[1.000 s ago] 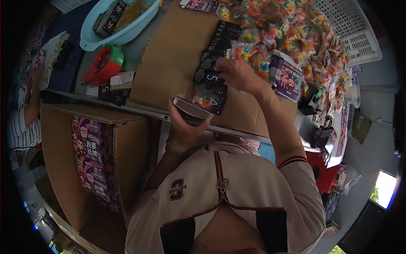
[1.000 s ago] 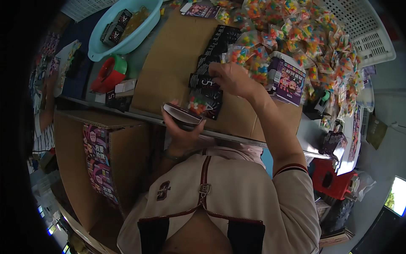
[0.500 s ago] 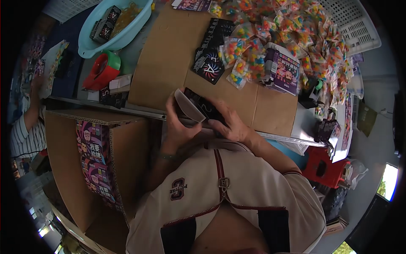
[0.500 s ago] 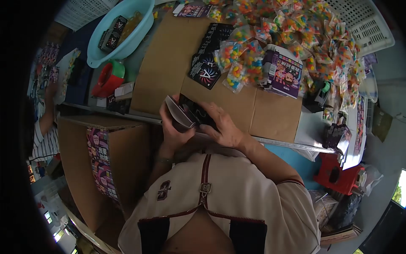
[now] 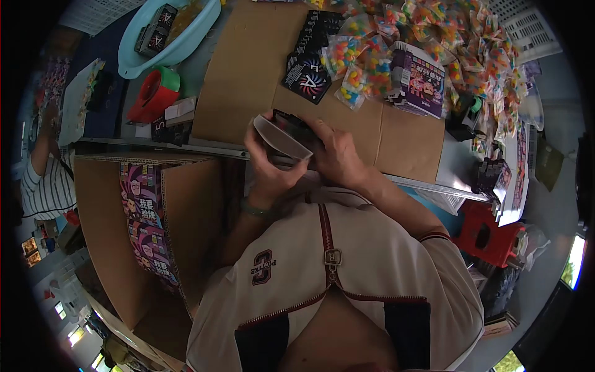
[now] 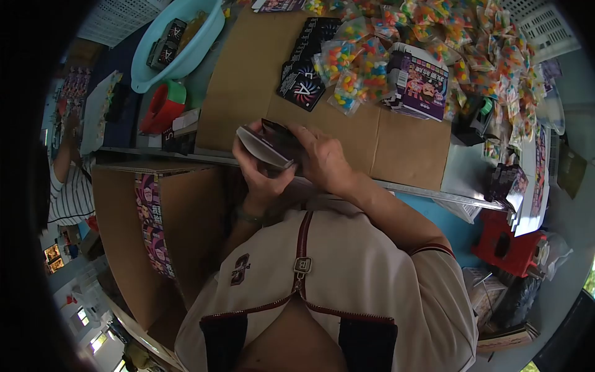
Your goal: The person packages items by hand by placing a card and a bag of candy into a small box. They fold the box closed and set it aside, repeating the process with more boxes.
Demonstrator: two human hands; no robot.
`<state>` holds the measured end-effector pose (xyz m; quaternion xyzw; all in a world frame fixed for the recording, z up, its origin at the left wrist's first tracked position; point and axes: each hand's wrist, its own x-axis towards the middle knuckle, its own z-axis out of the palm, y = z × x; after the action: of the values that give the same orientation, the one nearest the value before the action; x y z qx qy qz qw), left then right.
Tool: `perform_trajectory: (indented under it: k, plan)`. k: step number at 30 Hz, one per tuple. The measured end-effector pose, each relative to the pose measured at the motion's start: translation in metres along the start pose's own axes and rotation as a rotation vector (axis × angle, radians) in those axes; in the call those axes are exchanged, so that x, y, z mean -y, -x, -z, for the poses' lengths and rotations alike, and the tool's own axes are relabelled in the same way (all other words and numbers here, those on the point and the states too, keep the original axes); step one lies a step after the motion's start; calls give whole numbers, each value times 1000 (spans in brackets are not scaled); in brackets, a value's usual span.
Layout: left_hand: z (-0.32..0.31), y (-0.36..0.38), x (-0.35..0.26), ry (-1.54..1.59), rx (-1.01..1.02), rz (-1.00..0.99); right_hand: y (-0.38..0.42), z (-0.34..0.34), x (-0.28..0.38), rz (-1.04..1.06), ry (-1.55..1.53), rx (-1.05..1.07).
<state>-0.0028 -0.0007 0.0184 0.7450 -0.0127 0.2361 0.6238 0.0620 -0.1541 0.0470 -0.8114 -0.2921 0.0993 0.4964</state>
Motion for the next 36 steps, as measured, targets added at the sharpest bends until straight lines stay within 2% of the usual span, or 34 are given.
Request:
perform_trajectory:
  k: [2, 3, 5, 9, 12, 14, 18, 20, 21, 23, 27, 29, 30, 32, 33, 34, 36]
  plan:
    - [-1, -1, -8, 17, -8, -112, -5, 18, 11, 165, 195, -6]
    - [-3, 1, -4, 18, -11, -112, -7, 18, 7, 166, 196, -2]
    - [-7, 5, 6, 13, -12, 80, -9, 16, -4, 284, 375, 25]
    - [-2, 2, 3, 63, 42, 84, -7, 12, -12, 316, 430, 7]
    - [-1, -7, -5, -20, 103, 46, -13, 4, -32, 223, 363, -64]
    - [-4, -12, -7, 115, 203, 95, -18, 2, -37, 131, 207, -54]
    - [-8, -8, 3, 263, 103, 137, -23, 14, -29, 133, 154, -6]
    - [-11, -5, 3, 120, 126, 188, -25, 10, -33, 305, 102, -168]
    - [-15, -5, 0, 120, 124, 192, -24, 10, -32, 304, 100, -165]
    - [-21, -6, -7, -37, 208, 46, -22, 13, -28, 143, 31, -275]
    - [-23, -2, 2, -6, 204, 63, -14, 20, -39, 139, 73, -166]
    - [-26, 1, 3, -98, -35, 96, -16, 36, -20, -58, -149, -233]
    - [-26, 1, 5, -96, -44, 96, -16, 46, -10, -54, -146, -225]
    - [-25, -2, 9, -156, -158, 133, -18, 67, 17, -169, -528, -316]
    - [-25, -3, 9, -155, -161, 130, -18, 76, 39, -115, -548, -243]
    - [-25, -4, 8, -236, -164, 56, -22, 80, 48, -111, -544, -245]
    - [-28, -8, 3, -308, -165, -26, -32, 83, 58, 179, -9, -37]
